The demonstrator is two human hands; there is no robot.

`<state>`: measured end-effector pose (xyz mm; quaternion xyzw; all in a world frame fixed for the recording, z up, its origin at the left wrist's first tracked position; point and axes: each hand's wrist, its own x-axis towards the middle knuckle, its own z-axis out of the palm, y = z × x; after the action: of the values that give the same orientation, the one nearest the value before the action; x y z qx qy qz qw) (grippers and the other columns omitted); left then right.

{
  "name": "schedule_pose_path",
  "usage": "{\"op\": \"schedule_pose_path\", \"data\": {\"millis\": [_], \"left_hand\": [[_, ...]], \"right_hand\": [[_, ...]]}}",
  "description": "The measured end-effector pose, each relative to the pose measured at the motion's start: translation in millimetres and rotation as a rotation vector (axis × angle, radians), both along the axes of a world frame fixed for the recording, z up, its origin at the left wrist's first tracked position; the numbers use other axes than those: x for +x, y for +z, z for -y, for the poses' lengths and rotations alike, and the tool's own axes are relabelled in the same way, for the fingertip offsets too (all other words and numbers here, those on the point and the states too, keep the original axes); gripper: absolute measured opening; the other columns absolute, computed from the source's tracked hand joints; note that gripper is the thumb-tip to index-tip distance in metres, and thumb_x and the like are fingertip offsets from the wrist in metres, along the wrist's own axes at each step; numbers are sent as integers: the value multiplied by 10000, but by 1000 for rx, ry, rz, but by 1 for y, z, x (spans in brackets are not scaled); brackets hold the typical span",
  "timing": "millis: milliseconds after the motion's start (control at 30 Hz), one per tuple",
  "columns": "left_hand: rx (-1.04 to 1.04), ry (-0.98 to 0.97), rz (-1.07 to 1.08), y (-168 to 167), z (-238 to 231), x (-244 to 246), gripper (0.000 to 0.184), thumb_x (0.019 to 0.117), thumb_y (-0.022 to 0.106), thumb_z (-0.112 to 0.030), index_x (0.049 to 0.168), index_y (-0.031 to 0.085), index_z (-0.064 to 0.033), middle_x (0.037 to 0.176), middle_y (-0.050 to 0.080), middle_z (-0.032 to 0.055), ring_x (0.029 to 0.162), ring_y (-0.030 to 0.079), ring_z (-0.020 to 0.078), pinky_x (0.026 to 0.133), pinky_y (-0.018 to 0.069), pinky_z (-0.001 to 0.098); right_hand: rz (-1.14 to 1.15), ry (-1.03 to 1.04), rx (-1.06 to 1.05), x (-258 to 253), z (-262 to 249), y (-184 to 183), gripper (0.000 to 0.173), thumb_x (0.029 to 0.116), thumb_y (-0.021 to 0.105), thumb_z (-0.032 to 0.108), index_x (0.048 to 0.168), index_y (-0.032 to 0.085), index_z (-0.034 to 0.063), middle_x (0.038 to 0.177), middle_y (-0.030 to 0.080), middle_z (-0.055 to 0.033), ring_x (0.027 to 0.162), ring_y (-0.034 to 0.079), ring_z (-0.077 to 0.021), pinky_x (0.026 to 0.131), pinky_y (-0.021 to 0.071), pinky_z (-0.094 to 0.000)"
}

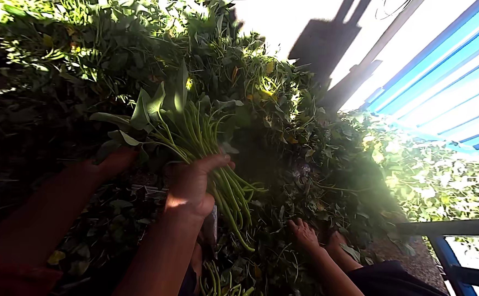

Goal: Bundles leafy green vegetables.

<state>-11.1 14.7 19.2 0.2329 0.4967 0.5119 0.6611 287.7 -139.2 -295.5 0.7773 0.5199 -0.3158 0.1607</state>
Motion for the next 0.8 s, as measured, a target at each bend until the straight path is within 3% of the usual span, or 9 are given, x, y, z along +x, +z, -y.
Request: {"op": "schedule_pose_path", "data": {"millis": [133, 267, 333, 400, 433, 467, 533, 633, 800], "left_hand": [[-27, -16, -1, 1, 2, 1, 272, 836, 731, 2, 1096, 655, -27, 948, 707, 186, 783, 712, 276, 693, 618, 421], [-24, -21, -2, 1, 3, 0, 239, 853, 717, 2, 1084, 660, -24, 911, 713, 179, 761, 714, 263, 686, 619, 404], [-14, -14, -9, 2, 2, -1, 228, 851, 717, 7, 1069, 661, -30, 909, 715, 175, 765, 714, 262, 693, 617, 408], [-10, -3, -8, 3, 1, 0, 227, 850, 717, 13, 1069, 665, -20, 904, 715, 182, 753, 714, 263, 677, 616, 398], [-7, -2, 0, 3, 1, 0, 229, 848, 716, 19, 1069, 666, -16, 904, 714, 183, 752, 712, 263, 675, 616, 400], [-5, -7, 4, 3, 2, 0, 235, 848, 716, 21, 1074, 664, -17, 913, 715, 182, 757, 714, 266, 676, 619, 405], [-7, -14, 10, 3, 3, 2, 251, 846, 719, 24, 1085, 661, -24, 941, 709, 181, 766, 713, 274, 683, 623, 422], [-30, -4, 4, 3, 3, 3, 269, 829, 736, 16, 1088, 673, -22, 942, 716, 186, 767, 716, 276, 677, 620, 417], [-42, 8, -22, 2, 5, 0, 278, 833, 739, 6, 1102, 672, -15, 922, 727, 182, 773, 722, 268, 673, 615, 400]], "right_hand": [[35, 61, -22, 2, -2, -9, 537, 994, 587, 242, 1522, 501, 290, 1595, 386, -201, 1444, 385, -456, 1070, 408, -673], [67, 152, -132, 1, -9, -7, 387, 973, 620, 220, 1350, 658, 143, 1555, 431, -223, 1466, 344, -450, 1080, 381, -681], [2, 63, -112, 7, -16, 3, 374, 998, 580, 303, 1311, 680, 124, 1514, 492, -216, 1447, 387, -443, 1081, 372, -693], [-187, -91, 50, 21, -25, 14, 355, 1004, 570, 329, 1255, 694, 111, 1340, 640, -186, 1304, 564, -375, 1052, 441, -640], [-346, -171, 178, 27, -27, 21, 315, 1010, 581, 283, 1209, 693, 66, 1183, 703, -175, 1140, 663, -323, 997, 507, -567], [-525, -268, 287, 29, -27, 32, 274, 1018, 581, 221, 1180, 677, 21, 1057, 720, -158, 989, 703, -265, 923, 555, -483], [-788, -421, 400, 27, -25, 57, 231, 1036, 565, 175, 1153, 657, -2, 937, 727, -115, 843, 717, -194, 817, 596, -385], [-972, -516, 445, 24, -19, 75, 185, 1030, 582, 174, 1105, 661, 24, 866, 713, -79, 769, 698, -169, 733, 601, -350], [-1060, -536, 451, 19, -12, 88, 157, 1020, 607, 164, 1093, 672, 41, 893, 724, -73, 807, 701, -168, 736, 594, -337]]}}
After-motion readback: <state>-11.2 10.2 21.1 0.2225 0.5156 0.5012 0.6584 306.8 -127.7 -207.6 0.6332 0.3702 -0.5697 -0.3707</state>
